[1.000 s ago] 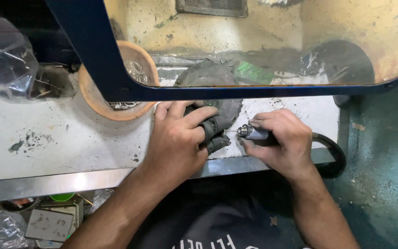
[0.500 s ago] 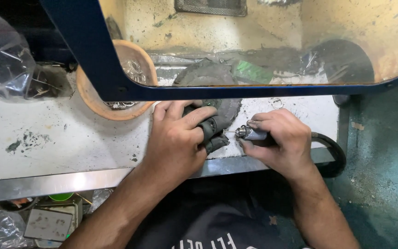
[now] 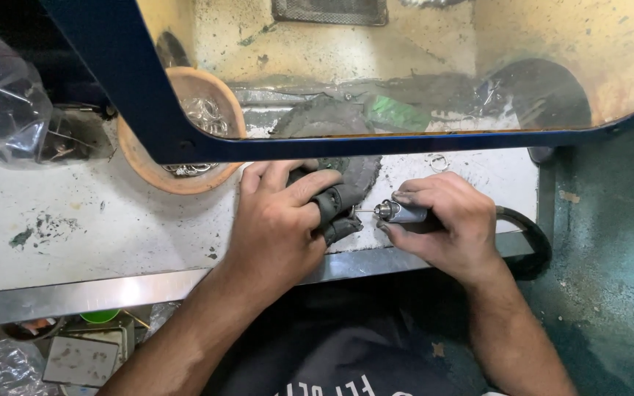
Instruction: Polishing small jewelry components using a handheld rotary tool at a workbench.
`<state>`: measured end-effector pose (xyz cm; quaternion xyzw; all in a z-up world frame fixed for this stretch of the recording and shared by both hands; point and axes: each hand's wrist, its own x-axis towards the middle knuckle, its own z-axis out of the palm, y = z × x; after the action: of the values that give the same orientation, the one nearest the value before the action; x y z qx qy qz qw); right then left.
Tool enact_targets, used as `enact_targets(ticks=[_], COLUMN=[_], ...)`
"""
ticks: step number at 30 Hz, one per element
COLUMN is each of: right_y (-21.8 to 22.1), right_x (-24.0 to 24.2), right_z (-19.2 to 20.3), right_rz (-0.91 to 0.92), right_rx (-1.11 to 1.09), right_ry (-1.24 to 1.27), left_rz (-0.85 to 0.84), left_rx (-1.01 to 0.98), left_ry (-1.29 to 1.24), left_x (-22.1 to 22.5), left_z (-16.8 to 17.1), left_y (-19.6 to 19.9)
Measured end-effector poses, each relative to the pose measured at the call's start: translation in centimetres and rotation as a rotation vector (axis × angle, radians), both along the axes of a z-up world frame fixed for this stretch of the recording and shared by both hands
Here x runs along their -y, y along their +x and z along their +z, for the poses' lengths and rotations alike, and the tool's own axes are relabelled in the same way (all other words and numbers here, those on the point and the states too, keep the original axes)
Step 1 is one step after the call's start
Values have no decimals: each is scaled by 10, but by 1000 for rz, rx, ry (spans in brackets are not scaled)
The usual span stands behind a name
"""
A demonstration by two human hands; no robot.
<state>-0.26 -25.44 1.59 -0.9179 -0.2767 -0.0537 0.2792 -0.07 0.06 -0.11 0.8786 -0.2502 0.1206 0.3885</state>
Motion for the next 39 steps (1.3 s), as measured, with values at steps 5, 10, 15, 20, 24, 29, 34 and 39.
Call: enact_targets(ticks=[5,10,15,20,24,29,34,39], right_y=[-1,-1,-3,-3,-3,-5,-16,-19], right_x=[-4,-5,-2,-4,-2,-3,10,16], right_z=[1,-1,-4,-4,-6,-5,-5,-14], right_rz=[-20,-8,-7,-13,-21,-30,-102,-260], right_rx=[0,25,50,42,64,62,151,345], right_ry=[-63,-63,-48,-91,-51,-40,59,1], left_rz=[2,0,5,-9,1,-1,28,35], left_rx=[9,3,6,-3,4,-3,45,126], left_ry=[5,14,-9,9,-6,53,111,141], left_x=[0,1,1,-1,1,-1,0,0], left_z=[1,3,3,2,1,1,0,3], left_y=[0,0,0,0,0,-3,-5,-5])
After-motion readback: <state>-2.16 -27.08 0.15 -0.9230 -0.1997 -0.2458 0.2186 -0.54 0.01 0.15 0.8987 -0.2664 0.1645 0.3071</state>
